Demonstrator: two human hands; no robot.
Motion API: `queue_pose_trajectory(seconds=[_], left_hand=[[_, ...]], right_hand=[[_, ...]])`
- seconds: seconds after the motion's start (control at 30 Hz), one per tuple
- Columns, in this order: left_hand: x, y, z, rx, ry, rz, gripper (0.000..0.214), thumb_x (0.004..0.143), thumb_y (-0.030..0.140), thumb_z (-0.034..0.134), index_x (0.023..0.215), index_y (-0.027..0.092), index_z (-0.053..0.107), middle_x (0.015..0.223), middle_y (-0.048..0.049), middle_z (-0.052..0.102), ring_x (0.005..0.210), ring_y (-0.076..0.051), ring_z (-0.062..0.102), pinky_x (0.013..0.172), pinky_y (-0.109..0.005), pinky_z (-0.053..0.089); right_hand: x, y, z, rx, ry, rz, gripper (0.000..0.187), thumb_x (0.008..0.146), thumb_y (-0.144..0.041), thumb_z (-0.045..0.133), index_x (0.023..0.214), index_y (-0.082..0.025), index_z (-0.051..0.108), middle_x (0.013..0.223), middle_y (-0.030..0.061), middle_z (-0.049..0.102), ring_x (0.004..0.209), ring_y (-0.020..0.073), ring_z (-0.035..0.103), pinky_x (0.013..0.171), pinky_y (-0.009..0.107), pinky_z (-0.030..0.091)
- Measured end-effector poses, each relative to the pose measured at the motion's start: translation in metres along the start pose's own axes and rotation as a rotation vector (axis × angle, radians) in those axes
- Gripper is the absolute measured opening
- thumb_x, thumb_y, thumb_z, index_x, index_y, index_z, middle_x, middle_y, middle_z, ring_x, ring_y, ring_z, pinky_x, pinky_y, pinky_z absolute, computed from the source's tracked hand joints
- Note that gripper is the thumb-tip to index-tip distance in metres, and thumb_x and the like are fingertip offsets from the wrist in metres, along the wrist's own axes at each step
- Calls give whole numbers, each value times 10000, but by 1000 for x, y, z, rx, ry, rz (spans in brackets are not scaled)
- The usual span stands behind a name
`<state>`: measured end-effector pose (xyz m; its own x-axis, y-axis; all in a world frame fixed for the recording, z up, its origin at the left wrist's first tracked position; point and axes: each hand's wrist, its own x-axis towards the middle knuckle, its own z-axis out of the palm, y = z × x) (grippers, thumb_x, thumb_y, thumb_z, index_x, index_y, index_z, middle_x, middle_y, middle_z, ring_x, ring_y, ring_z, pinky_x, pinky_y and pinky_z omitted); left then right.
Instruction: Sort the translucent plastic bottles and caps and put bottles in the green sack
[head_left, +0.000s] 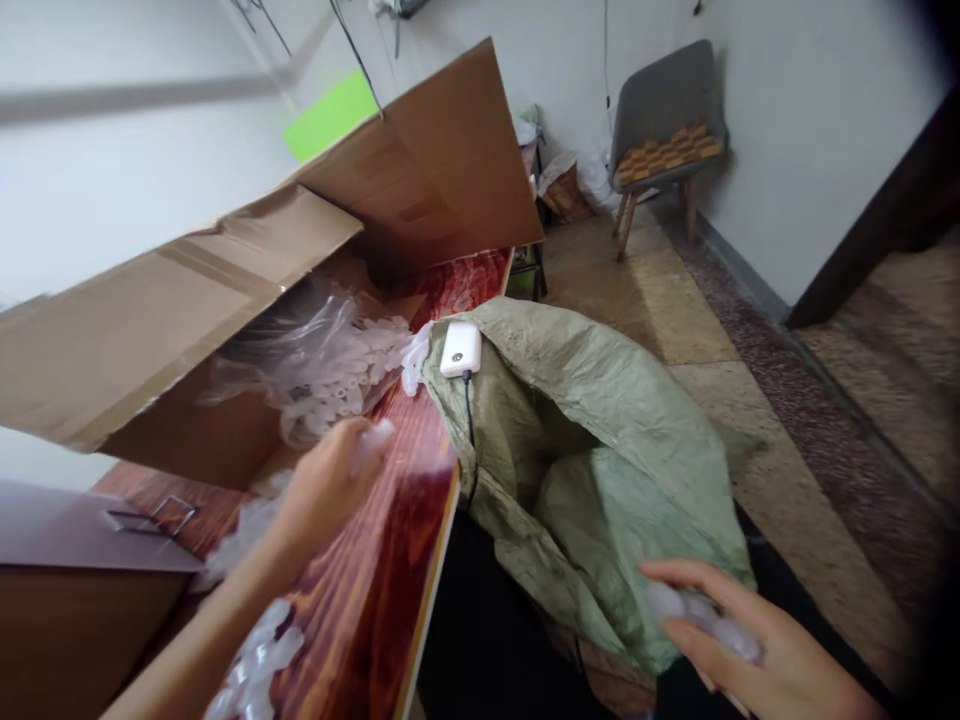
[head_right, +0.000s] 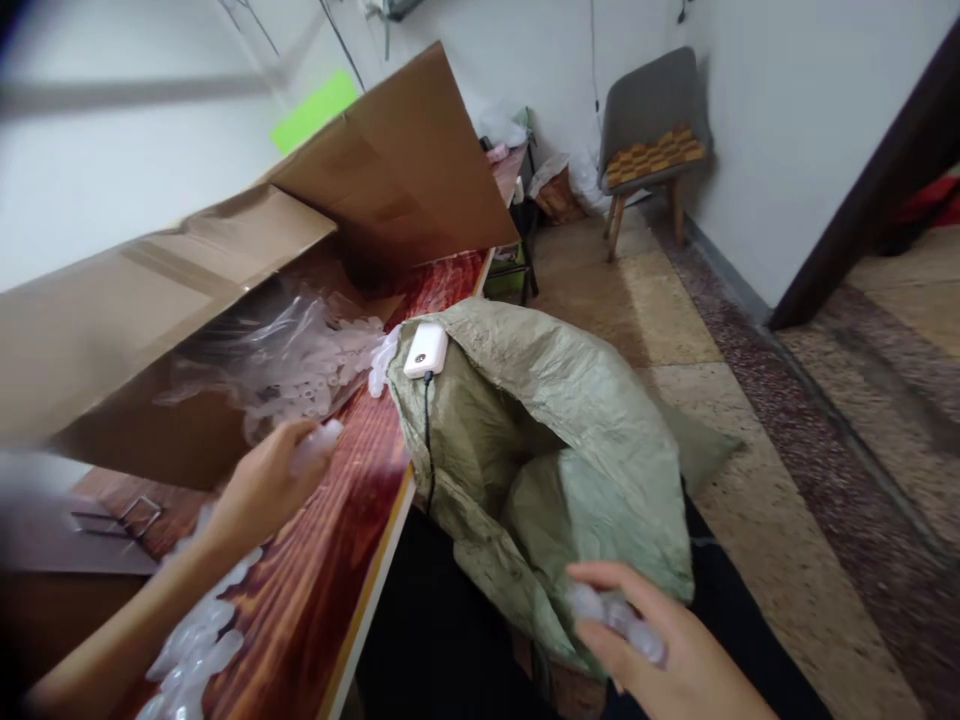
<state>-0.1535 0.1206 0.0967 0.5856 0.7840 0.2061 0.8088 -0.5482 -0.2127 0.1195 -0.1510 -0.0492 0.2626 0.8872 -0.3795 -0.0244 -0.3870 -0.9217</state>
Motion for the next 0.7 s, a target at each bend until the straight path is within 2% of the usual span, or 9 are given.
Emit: queue_pose_trajectory(seconds=[0.03,0.07,0.13,0.23,0.4,0.53,0.6,0.63,0.7], left_hand=[[-15,29,-2,-103,19,66,320,932,429,405,1142,203,487,1030,-72,667,924,-210,660,753,-265,508],[-30,57,-3,-331,11,179,265,923,396,443,1104,215,513,958,-56,668,841,-192,659,694,-247,503],[-60,109,-6,-668,-76,294,160,919,325,502,1049,245,550,843,-20,648,729,-155,634,633,-218,484],[-89,156,-4,-1021,-173,249,184,894,363,555,1040,260,597,790,-9,626,637,-135,583,560,-219,431],[-104,171,-1,-1387,-413,22,339,884,523,529,850,207,650,672,-7,575,572,-111,492,520,-220,348],[-105,173,-2,-1737,-902,-366,483,867,645,477,691,195,481,443,88,331,355,-55,243,365,-185,190],[-106,174,0,-1834,-1051,-462,471,861,647,481,688,214,413,395,115,271,315,-52,162,342,-183,134],[-107,174,1,-1819,-1028,-445,476,858,648,481,678,215,399,400,110,275,321,-54,173,347,-183,142],[-108,171,6,-1637,-830,-319,496,869,640,464,644,200,421,463,69,340,394,-72,291,399,-190,222]], right_hand=[[-1,-15,0,-55,21,-85,362,842,-477,591,1090,-217,632,635,-26,531,527,106,491,500,194,417],[-1,-29,2,-102,-8,-178,300,848,-433,597,1062,-226,636,767,0,594,601,112,540,562,200,458],[-1,-52,6,-128,21,-431,194,834,-364,625,965,-222,643,865,16,601,732,132,590,666,214,491],[-1,-66,12,-107,-55,-635,142,877,-321,620,973,-217,620,883,17,583,755,117,587,667,206,487],[-13,-68,8,-219,-248,-736,149,904,-326,622,1004,-217,598,870,3,574,733,87,575,650,179,479],[-21,-76,6,-412,-288,-883,113,949,-276,553,1018,-188,574,885,19,616,763,80,601,709,165,488],[-21,-77,10,-485,-259,-890,176,956,-350,538,992,-182,574,837,10,634,742,88,612,700,176,482],[-20,-76,13,-520,-237,-856,235,953,-409,529,957,-180,580,793,1,635,708,93,611,672,183,473],[-19,-72,19,-567,-199,-742,395,928,-553,491,824,-183,580,672,-22,603,594,93,574,571,190,431]])
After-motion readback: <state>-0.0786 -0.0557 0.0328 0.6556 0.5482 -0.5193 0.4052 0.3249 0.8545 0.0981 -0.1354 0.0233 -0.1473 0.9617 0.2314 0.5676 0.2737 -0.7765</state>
